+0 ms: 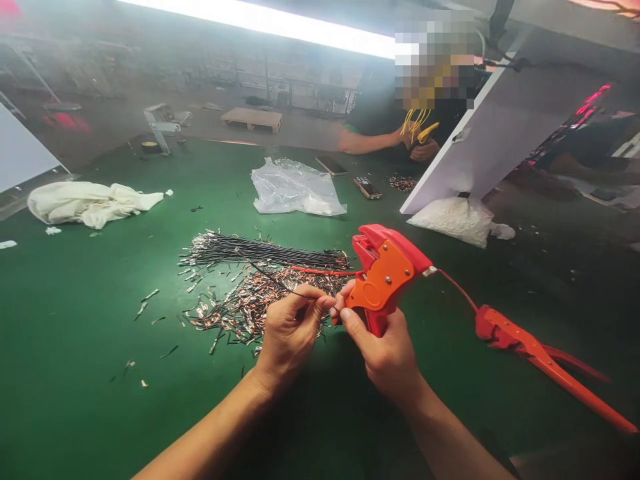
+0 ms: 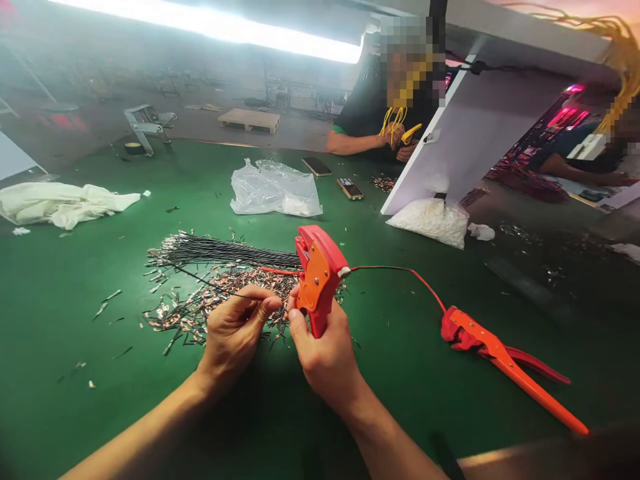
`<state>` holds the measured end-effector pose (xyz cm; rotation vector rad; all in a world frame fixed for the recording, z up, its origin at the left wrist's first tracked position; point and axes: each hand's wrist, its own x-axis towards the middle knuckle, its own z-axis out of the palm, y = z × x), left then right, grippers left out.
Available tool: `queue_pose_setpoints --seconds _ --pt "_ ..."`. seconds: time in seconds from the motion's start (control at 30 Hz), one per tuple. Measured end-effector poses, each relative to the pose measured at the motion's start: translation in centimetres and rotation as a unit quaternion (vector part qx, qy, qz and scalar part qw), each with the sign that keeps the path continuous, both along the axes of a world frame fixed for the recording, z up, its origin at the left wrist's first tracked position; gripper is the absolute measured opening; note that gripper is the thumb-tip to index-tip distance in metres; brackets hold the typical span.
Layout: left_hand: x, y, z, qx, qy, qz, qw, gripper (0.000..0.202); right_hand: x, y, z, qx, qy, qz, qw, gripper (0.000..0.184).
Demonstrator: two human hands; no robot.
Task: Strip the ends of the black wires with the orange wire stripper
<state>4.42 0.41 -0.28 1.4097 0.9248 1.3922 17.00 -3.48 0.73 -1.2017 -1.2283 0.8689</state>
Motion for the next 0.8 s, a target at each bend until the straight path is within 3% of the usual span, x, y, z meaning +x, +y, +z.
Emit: queue_pose_setpoints --seconds 0.33,0.6,0.8 --pt "-0.3 0.1 -0.3 0.014 0.018 0.008 1.000 0.018 -0.1 -0.1 -0.9 0.042 -0.085 0.004 0.995 0.008" --pt "-0.2 -0.1 0.2 -0.002 0.002 -0.008 1.000 0.022 -0.4 0.0 -0.7 0.056 -0.055 -0.008 0.997 0.007" --pt "-0.2 0.1 0.0 0.011 0.002 -0.010 1.000 0.018 -0.4 -0.1 -0.8 0.024 -0.041 0.006 0.999 0.008"
